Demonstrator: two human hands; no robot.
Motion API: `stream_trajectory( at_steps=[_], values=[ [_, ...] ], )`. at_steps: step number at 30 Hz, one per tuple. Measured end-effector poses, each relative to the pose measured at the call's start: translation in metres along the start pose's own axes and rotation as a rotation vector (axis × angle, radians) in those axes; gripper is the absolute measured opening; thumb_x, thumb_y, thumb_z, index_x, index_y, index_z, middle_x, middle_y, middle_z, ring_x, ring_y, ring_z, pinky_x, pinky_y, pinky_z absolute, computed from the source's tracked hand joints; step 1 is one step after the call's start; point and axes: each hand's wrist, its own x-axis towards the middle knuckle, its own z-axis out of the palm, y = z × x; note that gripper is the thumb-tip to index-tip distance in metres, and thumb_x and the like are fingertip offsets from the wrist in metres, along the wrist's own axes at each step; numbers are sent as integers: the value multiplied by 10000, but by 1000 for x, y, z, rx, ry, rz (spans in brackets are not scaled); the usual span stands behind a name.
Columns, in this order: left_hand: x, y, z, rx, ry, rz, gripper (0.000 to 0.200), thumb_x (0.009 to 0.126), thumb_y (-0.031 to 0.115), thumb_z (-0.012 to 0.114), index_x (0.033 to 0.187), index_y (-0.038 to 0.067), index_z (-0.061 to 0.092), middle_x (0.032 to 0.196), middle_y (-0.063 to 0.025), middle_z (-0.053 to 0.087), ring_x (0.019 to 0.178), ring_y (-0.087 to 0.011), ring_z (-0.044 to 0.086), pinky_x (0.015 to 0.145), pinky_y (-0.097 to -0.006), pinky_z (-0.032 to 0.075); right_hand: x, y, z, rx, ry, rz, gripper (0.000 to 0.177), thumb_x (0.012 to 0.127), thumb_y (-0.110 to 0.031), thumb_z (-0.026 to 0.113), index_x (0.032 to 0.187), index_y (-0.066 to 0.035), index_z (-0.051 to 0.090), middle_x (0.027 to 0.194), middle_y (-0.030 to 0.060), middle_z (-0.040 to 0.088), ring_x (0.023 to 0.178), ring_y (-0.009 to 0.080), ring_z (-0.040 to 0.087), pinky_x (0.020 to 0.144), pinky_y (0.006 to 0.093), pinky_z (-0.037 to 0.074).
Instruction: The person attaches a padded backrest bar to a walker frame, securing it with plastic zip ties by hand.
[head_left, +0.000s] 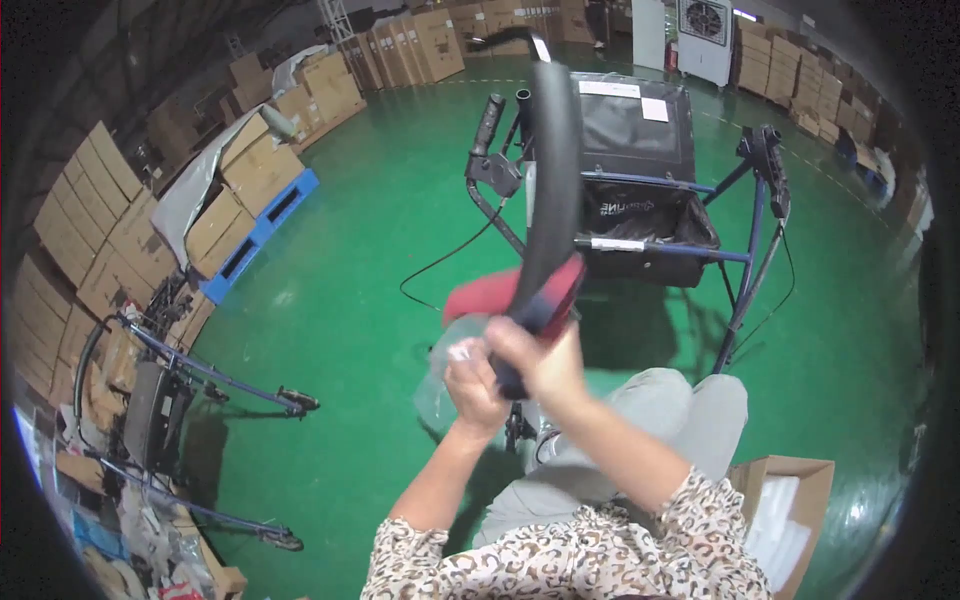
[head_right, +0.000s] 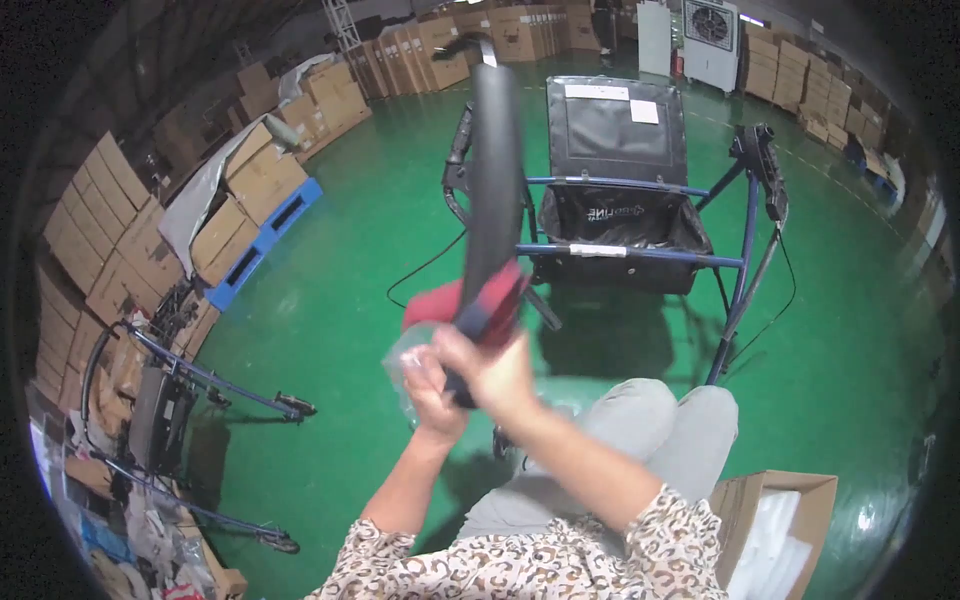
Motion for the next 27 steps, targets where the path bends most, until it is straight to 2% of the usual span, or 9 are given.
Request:
stream_trajectory(
  at_steps=[4,7,10,13,17,19,22,25,27],
  values=[
    [6,27,5,-588,120,-437,349,995,386,349,719,172,340,700,50,315,647,-93,310,634,-283,321,-25,29,-2,44,-38,-22,359,763,-222,770,1044,-65,611,1011,41,639,907,142,573,838,293,471],
    [32,47,-18,-183,143,-234,269,1023,303,297,859,100,366,762,-122,581,713,-196,554,707,-313,449,-14,23,-12,135,-90,-106,509,736,-140,781,1158,-40,515,1108,101,636,1015,191,591,946,340,437],
    [60,68,-30,-407,272,-332,325,1018,318,348,802,92,437,804,-199,667,760,-272,657,748,-376,520,-2,42,-30,-490,-191,-300,626,539,-33,672,1152,-24,542,999,102,543,870,260,538,765,348,423],
    [66,64,-41,-987,147,-550,334,935,283,415,871,16,607,882,-197,664,888,-307,640,748,-370,486,1,66,-34,-970,-305,-700,399,714,-331,712,817,-62,436,776,78,460,684,286,471,613,387,367],
    [62,48,-64,-1213,124,-497,216,923,195,403,896,107,598,706,-57,524,601,-207,475,679,-352,399,5,74,-45,-1161,-335,-969,72,776,-106,539,761,-62,484,749,73,498,638,232,481,637,342,388],
    [63,43,-81,-1274,108,-490,196,934,148,390,907,113,581,704,-32,517,579,-198,474,696,-364,427,13,69,-61,-1174,-364,-1041,109,809,6,413,764,-53,493,703,65,490,608,221,466,674,335,407],
    [65,31,-104,-1380,111,-514,172,952,141,365,850,94,496,722,-3,493,583,-162,468,709,-350,439,36,45,-98,-1242,-457,-1072,194,887,-5,455,740,-93,545,810,35,574,708,224,530,835,366,430],
    [65,15,-122,-1410,154,-559,210,959,167,360,801,89,474,716,-2,489,602,-162,479,719,-327,445,75,13,-129,-864,-544,-761,74,878,-47,573,876,-56,646,843,75,668,750,267,630,728,387,488],
    [61,11,-127,-1372,230,-595,207,958,177,361,812,80,471,733,-9,492,611,-166,479,716,-334,446,104,3,-165,-830,-228,-387,136,887,-137,429,784,-146,518,785,-15,508,732,162,443,670,336,369]
  ],
)
